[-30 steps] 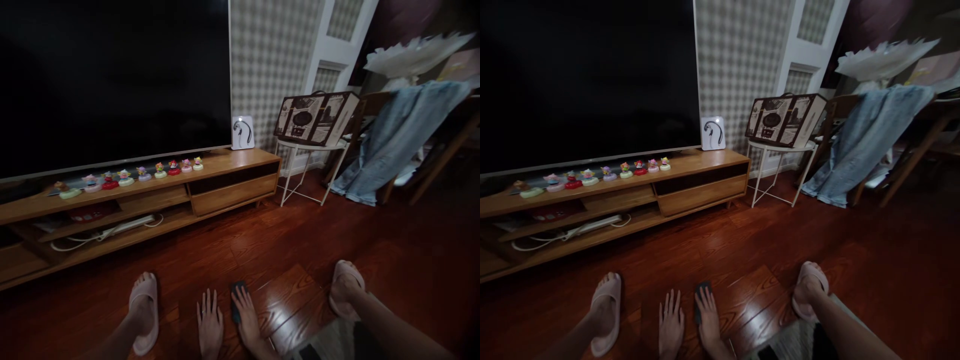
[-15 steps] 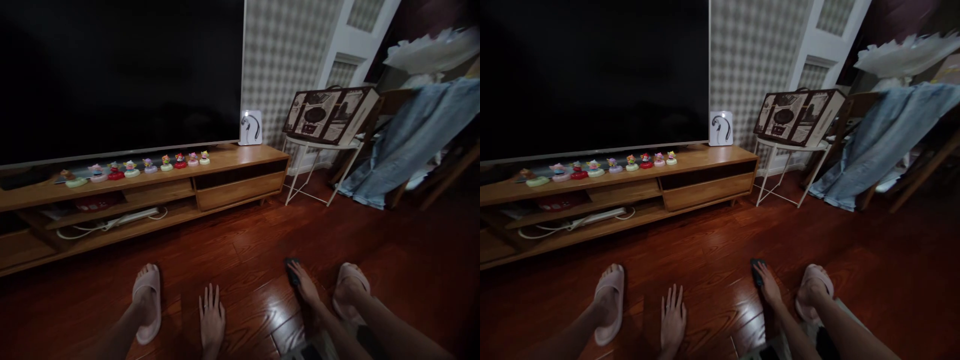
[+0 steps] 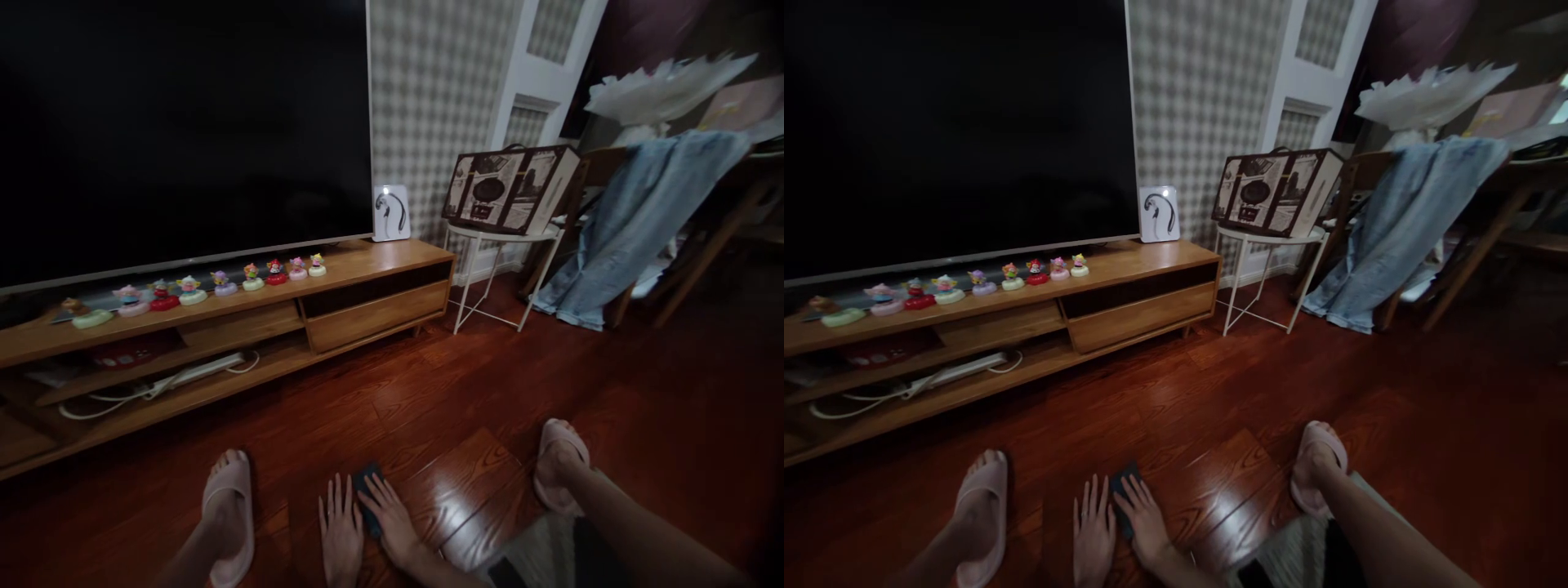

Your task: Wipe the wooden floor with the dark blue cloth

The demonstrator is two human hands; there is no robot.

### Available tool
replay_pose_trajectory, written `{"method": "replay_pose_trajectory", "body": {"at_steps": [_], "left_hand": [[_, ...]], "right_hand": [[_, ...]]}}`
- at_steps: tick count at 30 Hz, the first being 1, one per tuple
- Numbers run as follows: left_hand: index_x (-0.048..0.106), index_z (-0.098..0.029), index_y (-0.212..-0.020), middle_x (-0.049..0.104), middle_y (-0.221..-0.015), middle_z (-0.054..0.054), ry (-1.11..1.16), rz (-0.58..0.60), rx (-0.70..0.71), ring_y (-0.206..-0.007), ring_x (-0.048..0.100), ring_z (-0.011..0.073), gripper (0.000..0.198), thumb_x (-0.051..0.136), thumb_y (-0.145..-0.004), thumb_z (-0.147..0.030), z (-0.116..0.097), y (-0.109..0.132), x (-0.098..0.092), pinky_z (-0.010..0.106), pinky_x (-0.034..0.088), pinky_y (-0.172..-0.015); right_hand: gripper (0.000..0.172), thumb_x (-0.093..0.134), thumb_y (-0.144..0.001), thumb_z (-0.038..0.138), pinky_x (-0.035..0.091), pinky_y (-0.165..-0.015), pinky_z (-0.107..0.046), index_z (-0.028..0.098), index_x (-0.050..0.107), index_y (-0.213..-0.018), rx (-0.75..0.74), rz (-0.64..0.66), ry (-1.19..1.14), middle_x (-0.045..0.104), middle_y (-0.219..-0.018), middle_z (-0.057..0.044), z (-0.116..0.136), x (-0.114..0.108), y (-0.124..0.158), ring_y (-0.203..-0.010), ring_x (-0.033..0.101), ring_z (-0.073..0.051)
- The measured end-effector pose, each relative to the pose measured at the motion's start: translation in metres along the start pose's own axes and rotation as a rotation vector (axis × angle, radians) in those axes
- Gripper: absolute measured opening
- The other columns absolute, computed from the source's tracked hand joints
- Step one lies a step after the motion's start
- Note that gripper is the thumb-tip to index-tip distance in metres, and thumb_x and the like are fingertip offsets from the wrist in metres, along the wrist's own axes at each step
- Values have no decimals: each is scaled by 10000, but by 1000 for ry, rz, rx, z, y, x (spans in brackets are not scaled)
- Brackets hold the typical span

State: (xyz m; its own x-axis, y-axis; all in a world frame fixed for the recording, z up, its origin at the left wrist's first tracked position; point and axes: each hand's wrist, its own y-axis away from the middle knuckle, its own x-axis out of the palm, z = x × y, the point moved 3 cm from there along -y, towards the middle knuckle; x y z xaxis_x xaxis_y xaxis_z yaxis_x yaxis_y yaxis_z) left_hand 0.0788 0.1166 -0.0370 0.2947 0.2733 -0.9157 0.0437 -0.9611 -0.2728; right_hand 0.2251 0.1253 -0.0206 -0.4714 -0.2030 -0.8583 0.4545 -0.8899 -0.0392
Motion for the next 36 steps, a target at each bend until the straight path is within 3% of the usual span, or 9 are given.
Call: {"method": "replay_pose_trajectory", "body": {"at_steps": [2,5,10,13,16,19,26,31,36], "left_hand": [[168,-497,-1545,252,-1652,-162,-10,-5,8,-1550,134,273,820,523,-811,-404,1,0,1,569,228,-1242],[150,-434,-1567,242,-1665,-114,-14,-8,12,-1548,164,281,845,519,-808,-389,1,-1,2,564,235,-1245],[167,-500,-1544,249,-1654,-165,8,1,-8,-1552,139,286,826,529,-809,-395,-2,1,1,587,236,-1239],[198,-519,-1534,293,-1638,-170,10,-5,-16,-1551,138,276,792,525,-825,-386,-2,1,0,586,232,-1241],[227,-489,-1539,333,-1629,-143,-15,-31,-2,-1550,172,259,758,503,-846,-354,-2,0,-2,555,256,-1245],[262,-387,-1557,366,-1628,-57,-35,-44,12,-1534,260,246,704,437,-881,-296,-4,-1,-5,536,248,-1261],[471,-233,-1478,433,-1591,60,-133,-87,28,-1489,376,236,554,329,-942,-239,-16,-2,-21,520,255,-1261],[449,-225,-1487,435,-1589,78,-162,-62,28,-1482,388,246,556,332,-943,-213,-20,-2,-28,521,303,-1244],[379,-274,-1520,404,-1612,45,-138,-62,10,-1495,364,214,585,358,-940,-202,-20,-1,-26,503,306,-1248]], "right_hand": [[823,431,-734,23,252,-1246,-480,339,485,-1492,-41,30,-7,347,-1625,-2,-18,-21,4,-1520,263,-179],[728,406,-787,47,281,-1232,-487,317,549,-1448,57,-58,49,438,-1582,-27,-88,-76,22,-1491,339,-184],[625,331,-857,98,320,-1212,-474,213,594,-1413,475,-466,176,522,-1520,-99,-223,-162,98,-1453,414,-224],[626,335,-887,148,279,-1221,-527,187,496,-1490,644,-699,194,458,-1565,-123,-260,-175,135,-1459,400,-274],[673,380,-865,165,211,-1231,-590,148,423,-1536,693,-781,200,322,-1639,-142,-250,-157,123,-1499,308,-342],[722,410,-784,90,238,-1228,-570,164,492,-1497,649,-784,182,335,-1639,-106,-200,-118,75,-1517,265,-344],[940,433,-650,-23,231,-1249,-518,298,424,-1534,167,-294,55,327,-1642,-23,-62,-20,-8,-1528,254,-210],[810,409,-697,26,268,-1232,-505,302,549,-1447,13,-188,-11,455,-1572,-26,-86,-68,-12,-1483,356,-177],[698,420,-711,54,304,-1209,-439,220,650,-1348,506,-523,62,551,-1499,-72,-179,-151,-3,-1441,426,-208]]}}
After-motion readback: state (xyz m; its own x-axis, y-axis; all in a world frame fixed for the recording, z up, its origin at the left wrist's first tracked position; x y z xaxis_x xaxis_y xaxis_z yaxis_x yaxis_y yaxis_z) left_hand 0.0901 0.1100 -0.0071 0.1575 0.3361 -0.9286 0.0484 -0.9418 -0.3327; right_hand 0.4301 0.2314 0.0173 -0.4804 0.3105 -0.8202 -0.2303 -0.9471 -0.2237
